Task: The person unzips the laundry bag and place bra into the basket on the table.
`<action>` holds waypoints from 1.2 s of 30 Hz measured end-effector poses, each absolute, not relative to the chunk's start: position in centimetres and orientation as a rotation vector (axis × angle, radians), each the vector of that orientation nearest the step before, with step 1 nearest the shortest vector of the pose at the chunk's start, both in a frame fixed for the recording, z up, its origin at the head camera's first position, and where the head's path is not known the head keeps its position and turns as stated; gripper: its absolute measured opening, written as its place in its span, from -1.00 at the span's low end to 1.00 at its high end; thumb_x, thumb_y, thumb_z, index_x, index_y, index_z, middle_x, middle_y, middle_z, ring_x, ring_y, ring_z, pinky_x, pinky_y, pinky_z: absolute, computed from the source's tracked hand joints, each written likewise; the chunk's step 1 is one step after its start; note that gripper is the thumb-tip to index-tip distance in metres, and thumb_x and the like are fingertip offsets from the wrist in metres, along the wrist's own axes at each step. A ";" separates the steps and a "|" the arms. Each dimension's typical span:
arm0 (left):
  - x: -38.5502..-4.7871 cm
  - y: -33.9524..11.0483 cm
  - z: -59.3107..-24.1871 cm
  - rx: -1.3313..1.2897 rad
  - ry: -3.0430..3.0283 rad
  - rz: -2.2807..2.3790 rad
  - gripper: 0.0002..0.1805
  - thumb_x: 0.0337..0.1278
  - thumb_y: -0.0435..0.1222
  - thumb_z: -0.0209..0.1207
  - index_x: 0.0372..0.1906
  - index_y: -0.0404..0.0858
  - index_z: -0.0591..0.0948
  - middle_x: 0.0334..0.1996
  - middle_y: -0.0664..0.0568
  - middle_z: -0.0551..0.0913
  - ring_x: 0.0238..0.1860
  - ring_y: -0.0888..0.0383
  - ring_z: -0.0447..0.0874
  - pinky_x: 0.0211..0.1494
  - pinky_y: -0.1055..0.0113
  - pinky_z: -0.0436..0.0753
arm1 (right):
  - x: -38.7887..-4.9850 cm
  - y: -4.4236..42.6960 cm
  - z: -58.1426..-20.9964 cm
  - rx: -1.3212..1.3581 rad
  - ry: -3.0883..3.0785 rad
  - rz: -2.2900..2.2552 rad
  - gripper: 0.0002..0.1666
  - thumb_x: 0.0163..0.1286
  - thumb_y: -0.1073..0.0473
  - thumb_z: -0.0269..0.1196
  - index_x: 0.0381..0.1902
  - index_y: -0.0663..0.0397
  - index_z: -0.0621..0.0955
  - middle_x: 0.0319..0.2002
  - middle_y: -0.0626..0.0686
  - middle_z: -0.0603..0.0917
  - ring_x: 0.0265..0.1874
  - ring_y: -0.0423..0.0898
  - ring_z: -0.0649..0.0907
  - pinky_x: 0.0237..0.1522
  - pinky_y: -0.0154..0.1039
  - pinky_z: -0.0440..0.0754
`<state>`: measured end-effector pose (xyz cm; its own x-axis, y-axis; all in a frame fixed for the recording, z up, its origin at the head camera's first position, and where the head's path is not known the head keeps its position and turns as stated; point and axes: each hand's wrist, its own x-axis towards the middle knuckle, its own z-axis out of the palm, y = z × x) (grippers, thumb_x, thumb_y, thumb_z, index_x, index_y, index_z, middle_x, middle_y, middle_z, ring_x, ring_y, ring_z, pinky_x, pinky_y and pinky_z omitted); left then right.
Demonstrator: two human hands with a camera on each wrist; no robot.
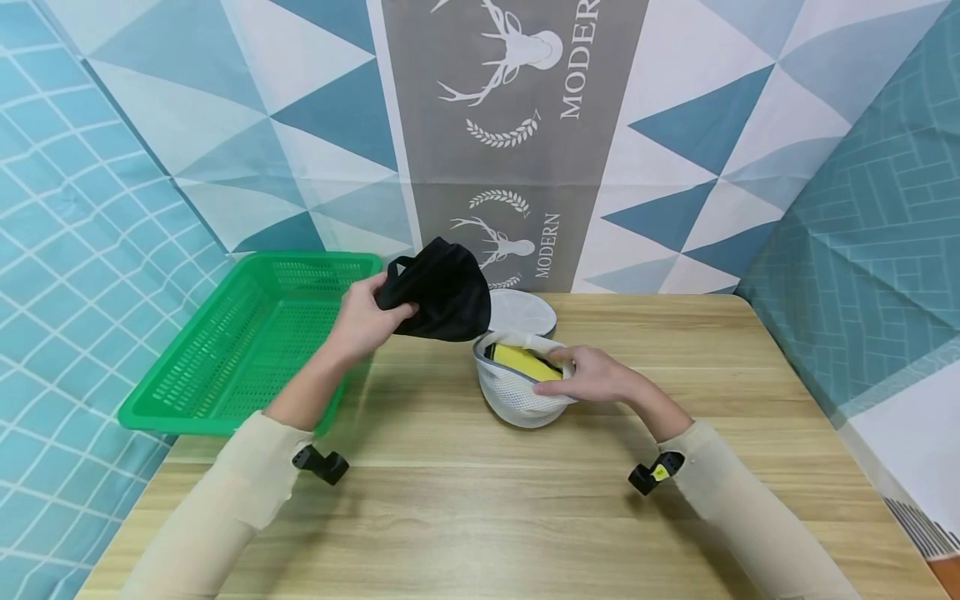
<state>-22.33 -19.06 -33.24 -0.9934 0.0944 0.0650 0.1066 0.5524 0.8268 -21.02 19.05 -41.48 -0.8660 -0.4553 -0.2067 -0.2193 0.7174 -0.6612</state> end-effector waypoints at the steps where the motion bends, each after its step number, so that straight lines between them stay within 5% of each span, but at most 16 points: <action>1: -22.2 -19.2 -33.2 -0.172 -2.761 -1.471 -0.48 0.52 -0.25 0.34 0.46 -0.29 0.61 0.31 -0.32 0.73 0.19 -0.18 0.76 0.06 0.33 0.69 | -21.0 19.0 -41.5 -0.523 2.568 -0.922 0.11 0.48 -0.30 0.47 0.61 0.43 0.46 0.66 0.42 0.47 0.72 0.40 0.41 0.73 0.36 0.42; 21: -21.6 -21.9 -32.4 -0.104 -2.750 -1.512 -0.48 0.58 -0.21 0.31 0.50 -0.27 0.59 0.37 -0.33 0.69 0.26 -0.19 0.69 0.08 0.29 0.65 | -20.9 19.1 -41.5 -0.535 2.583 -0.925 0.10 0.46 -0.32 0.48 0.59 0.43 0.49 0.63 0.42 0.52 0.70 0.39 0.45 0.70 0.35 0.47; 36: -21.4 -24.1 -32.1 -0.049 -2.754 -1.483 -0.46 0.60 -0.16 0.29 0.50 -0.28 0.57 0.41 -0.31 0.65 0.19 -0.06 0.65 -0.07 0.45 0.67 | -20.9 19.0 -41.5 -0.523 2.590 -0.914 0.10 0.45 -0.32 0.49 0.59 0.41 0.50 0.63 0.40 0.52 0.68 0.38 0.47 0.68 0.35 0.49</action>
